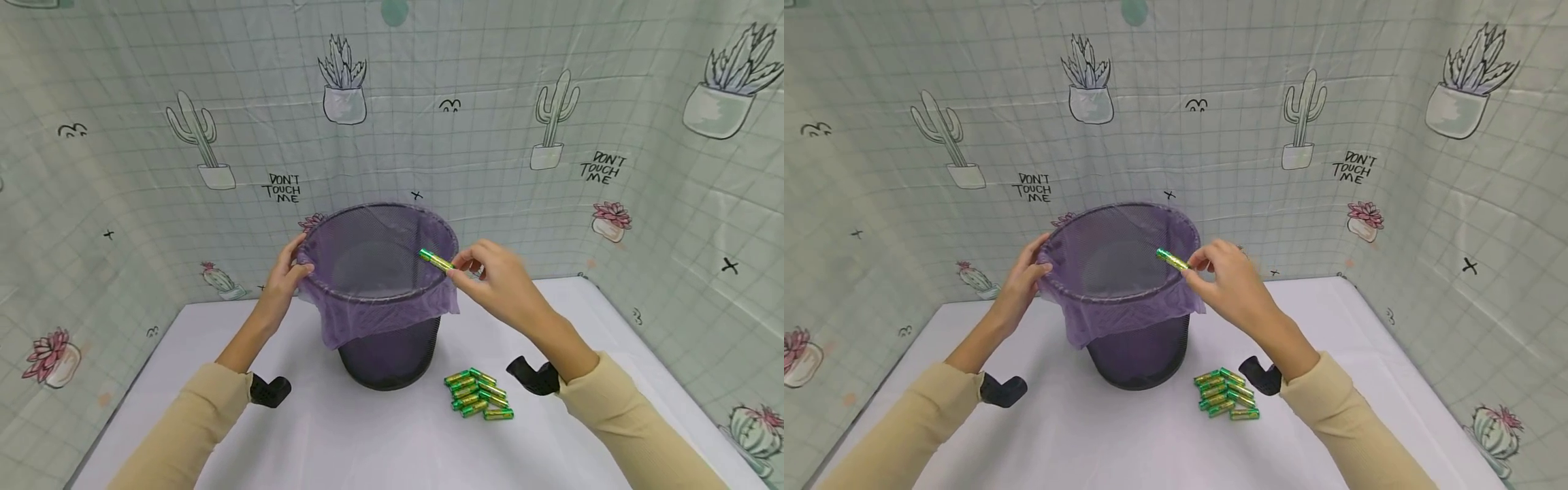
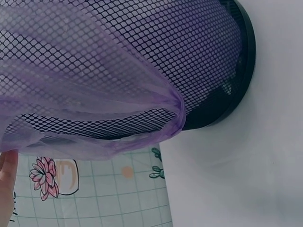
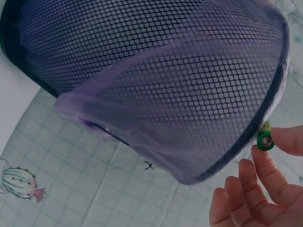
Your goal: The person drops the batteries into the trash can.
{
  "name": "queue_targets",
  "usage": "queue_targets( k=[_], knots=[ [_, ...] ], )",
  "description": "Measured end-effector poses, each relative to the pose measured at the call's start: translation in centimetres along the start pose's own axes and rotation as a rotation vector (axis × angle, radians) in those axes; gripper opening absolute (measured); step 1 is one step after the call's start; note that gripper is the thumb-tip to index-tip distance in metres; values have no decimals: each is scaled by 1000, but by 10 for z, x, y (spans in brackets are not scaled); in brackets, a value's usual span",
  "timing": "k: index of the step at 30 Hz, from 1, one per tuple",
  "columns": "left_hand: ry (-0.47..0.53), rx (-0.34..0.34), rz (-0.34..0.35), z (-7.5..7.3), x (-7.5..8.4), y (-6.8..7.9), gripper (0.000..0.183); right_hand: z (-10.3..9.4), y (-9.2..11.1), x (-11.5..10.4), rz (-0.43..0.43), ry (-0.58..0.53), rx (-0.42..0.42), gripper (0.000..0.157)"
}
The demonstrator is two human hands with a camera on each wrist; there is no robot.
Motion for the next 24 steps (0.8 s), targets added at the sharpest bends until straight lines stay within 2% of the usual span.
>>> queue_targets(
  k=[12,24],
  knots=[
    [2,-4,8,0,-3,-1,62,13,-9,-6,-9,12,-30,16],
    [4,-10,12,1,-4,-1,63,4,6,10,39,-26,-5,20]
  ],
)
Point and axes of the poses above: each hand's wrist, its own y-axis away from the middle knuckle, its own z-axis out of the palm, x = y × z, the point moved 8 cm from there along -y, towards the middle knuckle, and after that the axes turned 5 degrees about x, right-handed, at the moved point
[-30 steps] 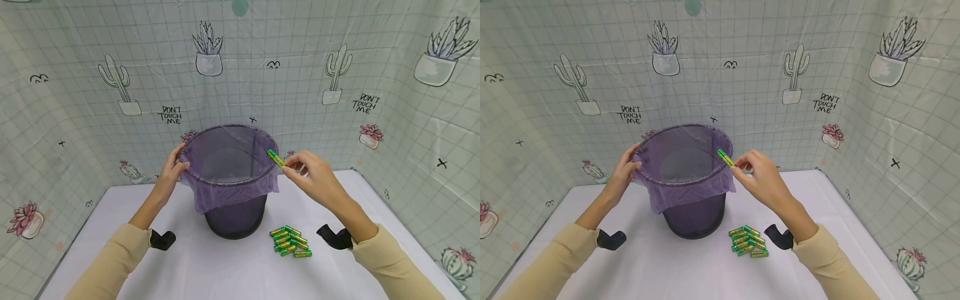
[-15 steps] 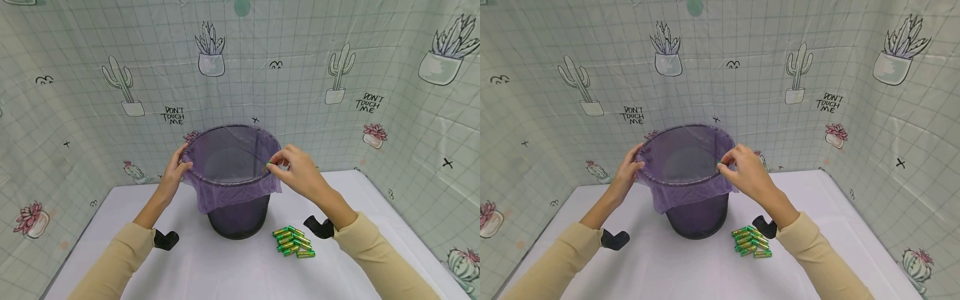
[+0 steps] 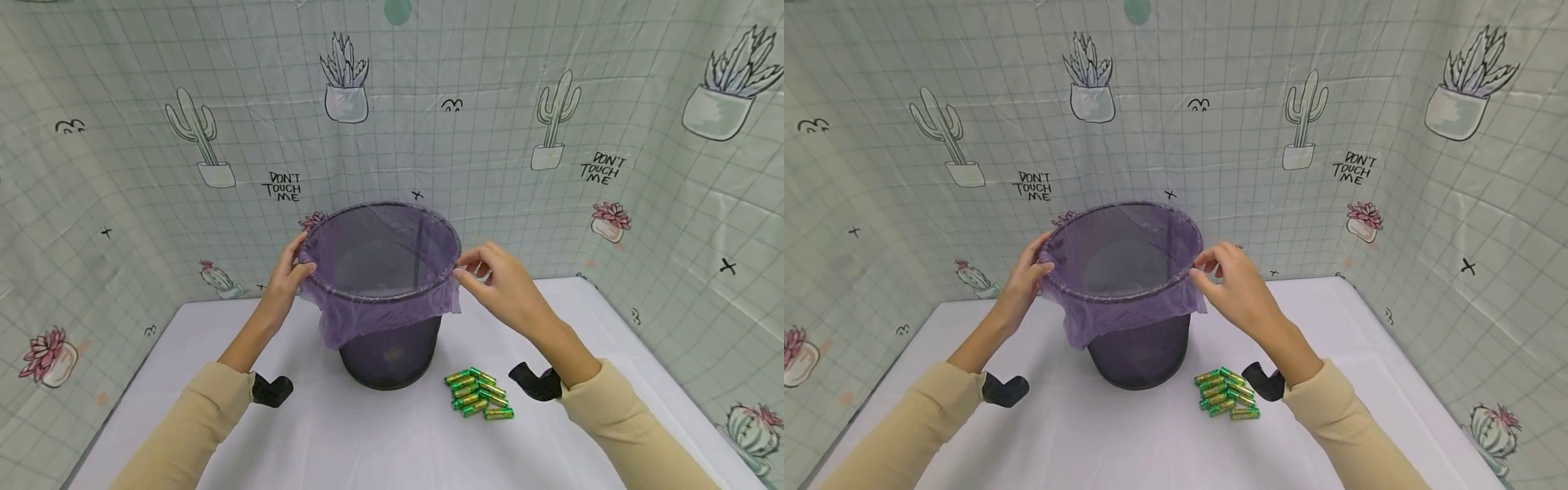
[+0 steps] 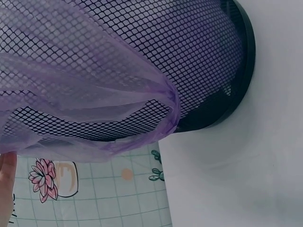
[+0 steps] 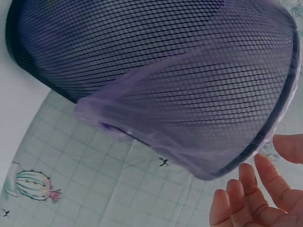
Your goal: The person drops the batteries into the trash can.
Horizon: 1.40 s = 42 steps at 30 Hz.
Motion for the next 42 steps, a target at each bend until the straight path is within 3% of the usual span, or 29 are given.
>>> queue_targets(
  k=[13,27,42],
  knots=[
    [0,-3,-2,1,0,1,64,17,46,63,130,57,-58,22],
    [-2,-7,-2,0,-1,3,65,43,107,133,344,49,-168,29],
    [-2,-9,4,1,1,3,65,79,129,171,511,-6,-269,28]
  ],
)
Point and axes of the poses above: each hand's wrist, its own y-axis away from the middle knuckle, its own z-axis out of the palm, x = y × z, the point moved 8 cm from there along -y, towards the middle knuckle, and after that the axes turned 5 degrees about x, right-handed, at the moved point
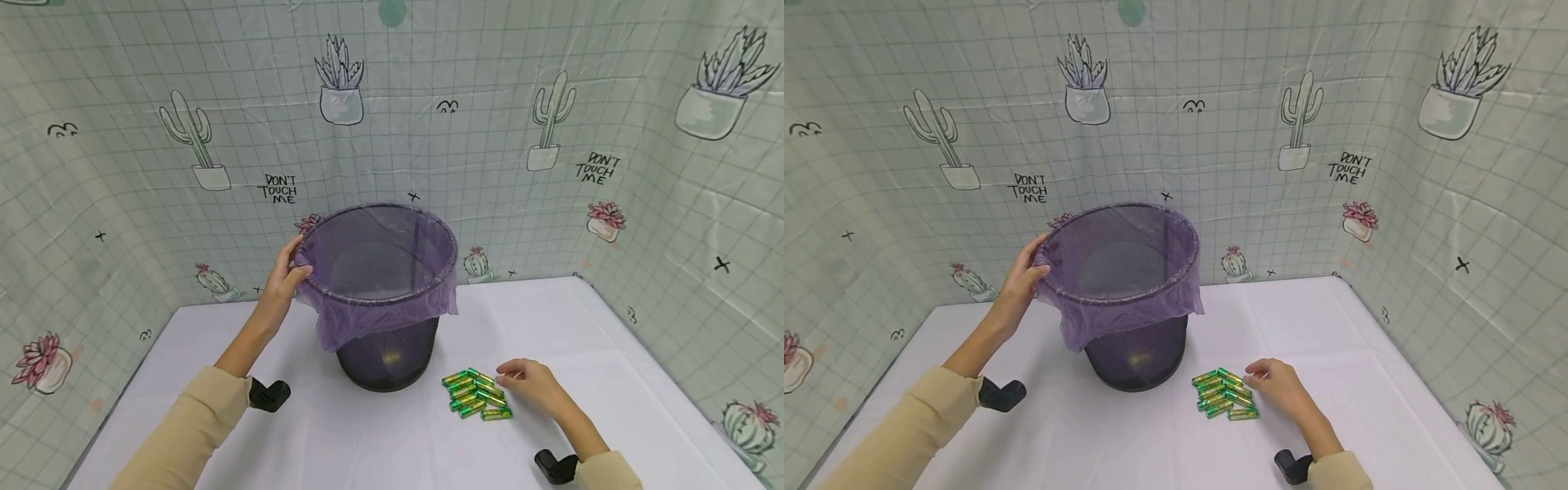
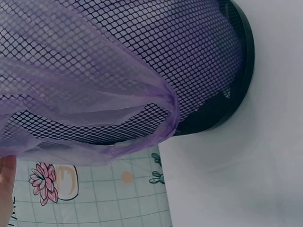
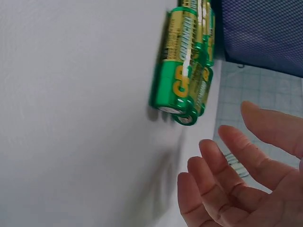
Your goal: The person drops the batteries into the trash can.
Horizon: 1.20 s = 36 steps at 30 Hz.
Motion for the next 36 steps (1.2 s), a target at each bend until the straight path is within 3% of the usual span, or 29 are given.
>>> queue_targets(
  k=[13,22,28,36],
  knots=[
    [43,-18,14,6,5,4,64,19,-8,-3,0,22,-45,20],
    [54,-26,32,10,5,7,65,22,-12,-1,21,91,-54,14],
    [53,-16,36,9,3,7,64,22,-12,-3,41,93,-103,10],
    [63,-16,37,10,4,7,64,25,-10,-2,44,107,-100,7]
  ],
)
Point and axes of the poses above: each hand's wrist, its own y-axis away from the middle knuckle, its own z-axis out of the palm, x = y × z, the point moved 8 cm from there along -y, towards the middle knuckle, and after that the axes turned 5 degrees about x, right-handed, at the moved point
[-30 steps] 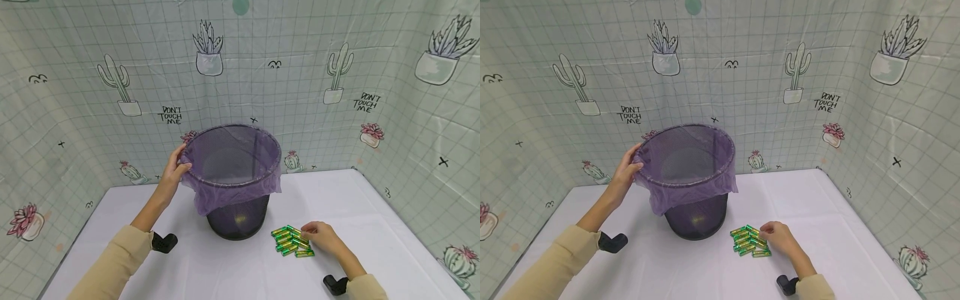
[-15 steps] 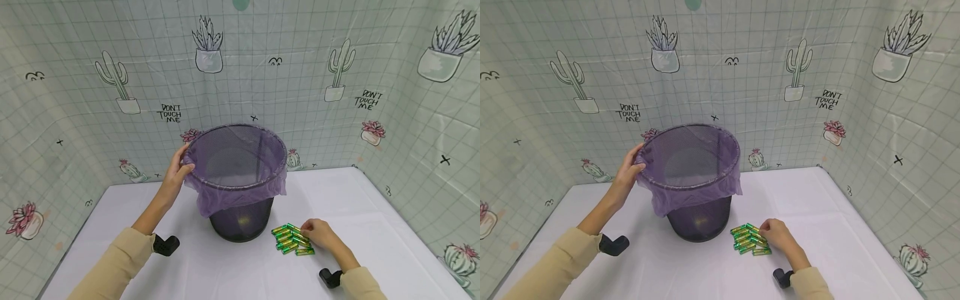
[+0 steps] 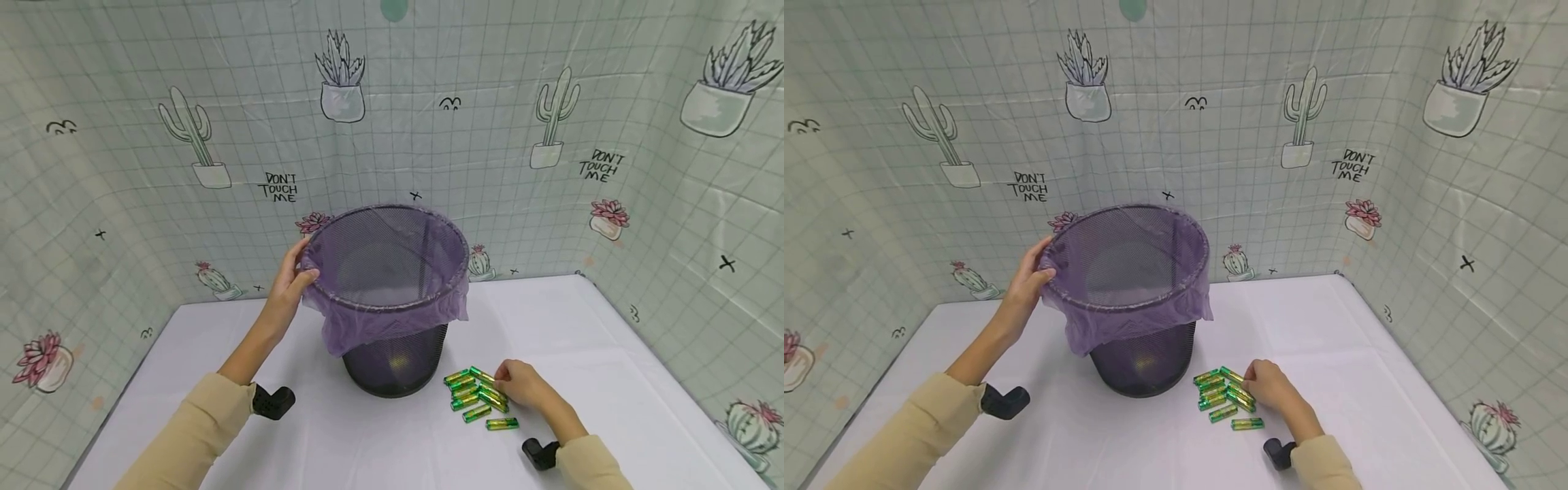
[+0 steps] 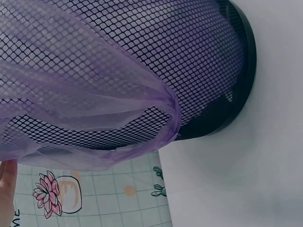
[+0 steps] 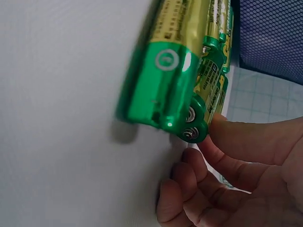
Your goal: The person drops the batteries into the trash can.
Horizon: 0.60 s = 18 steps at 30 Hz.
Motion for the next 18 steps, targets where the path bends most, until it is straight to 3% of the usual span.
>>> queue_targets(
  k=[10,18],
  knots=[
    [-17,5,-4,-1,-2,0,65,-7,4,-7,-105,-31,41,7],
    [-7,6,1,0,0,0,64,-32,12,-25,-188,-76,83,11]
  ],
)
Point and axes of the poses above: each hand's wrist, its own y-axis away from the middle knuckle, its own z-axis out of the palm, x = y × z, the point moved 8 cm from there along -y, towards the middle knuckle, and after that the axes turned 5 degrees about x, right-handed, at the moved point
